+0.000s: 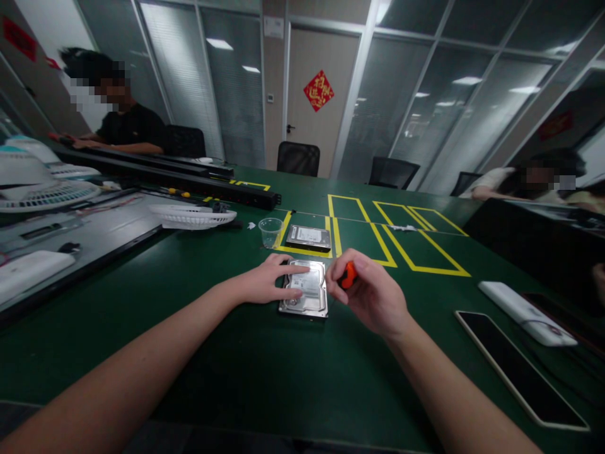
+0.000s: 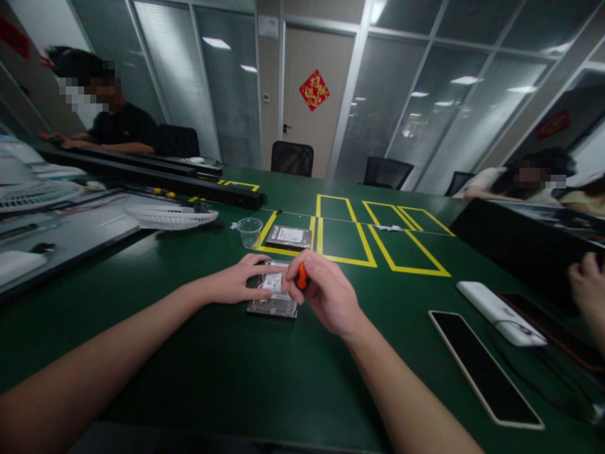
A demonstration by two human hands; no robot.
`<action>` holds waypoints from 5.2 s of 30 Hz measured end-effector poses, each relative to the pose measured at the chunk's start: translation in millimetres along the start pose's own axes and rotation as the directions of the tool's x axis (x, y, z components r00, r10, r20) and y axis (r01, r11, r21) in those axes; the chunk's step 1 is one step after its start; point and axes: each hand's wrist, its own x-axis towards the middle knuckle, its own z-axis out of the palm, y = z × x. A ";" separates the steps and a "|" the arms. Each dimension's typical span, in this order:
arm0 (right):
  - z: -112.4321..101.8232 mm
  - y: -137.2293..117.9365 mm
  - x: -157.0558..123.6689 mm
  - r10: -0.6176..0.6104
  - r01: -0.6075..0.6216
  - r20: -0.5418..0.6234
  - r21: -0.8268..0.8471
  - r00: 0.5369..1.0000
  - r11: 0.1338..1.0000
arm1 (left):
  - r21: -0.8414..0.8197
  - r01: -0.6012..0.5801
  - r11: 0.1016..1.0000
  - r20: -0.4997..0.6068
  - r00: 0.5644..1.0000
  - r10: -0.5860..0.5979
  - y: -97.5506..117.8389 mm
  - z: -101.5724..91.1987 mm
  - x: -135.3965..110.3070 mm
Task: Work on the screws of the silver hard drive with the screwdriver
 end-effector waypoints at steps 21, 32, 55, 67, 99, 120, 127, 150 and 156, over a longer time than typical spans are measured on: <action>-2.0 2.5 -1.3 -0.035 0.036 0.020 -0.025 0.999 0.999 | 0.003 -0.008 1.000 0.006 1.000 0.008 1.1 -1.2 -0.5; -1.7 2.9 -0.5 -0.027 0.028 0.024 -0.032 0.999 0.999 | 0.003 0.000 1.000 0.011 1.000 0.000 3.0 -2.3 -0.3; -1.8 2.3 0.5 -0.005 0.005 0.013 0.009 1.000 1.000 | -0.018 -0.015 1.000 0.000 1.000 0.015 0.6 -0.6 0.1; -3.4 1.9 -0.1 0.006 -0.007 -0.010 -0.019 1.000 1.000 | -0.012 -0.026 1.000 -0.010 1.000 0.026 0.1 0.3 0.0; 4.1 3.7 -5.2 0.040 -0.004 0.136 -0.260 0.990 0.966 | 0.001 -0.038 0.999 -0.020 0.999 0.038 1.1 0.4 -0.4; 3.3 0.2 -0.4 0.021 -0.022 -0.024 -0.021 0.999 1.000 | -0.014 -0.003 1.000 0.007 1.000 0.004 4.0 -2.1 -0.9; -0.9 2.4 -0.3 -0.028 0.027 -0.033 -0.012 0.999 1.000 | 0.008 -0.021 1.000 -0.012 1.000 0.021 2.2 -0.2 0.0; -1.5 0.0 -0.5 -0.032 0.032 -0.035 0.010 0.999 0.999 | -0.018 0.005 1.000 0.005 1.000 -0.004 5.2 -2.6 -0.9; -0.8 1.4 0.0 -0.069 0.068 -0.028 -0.007 0.997 0.998 | -0.006 -0.006 1.000 -0.001 1.000 0.006 5.7 -2.3 -1.0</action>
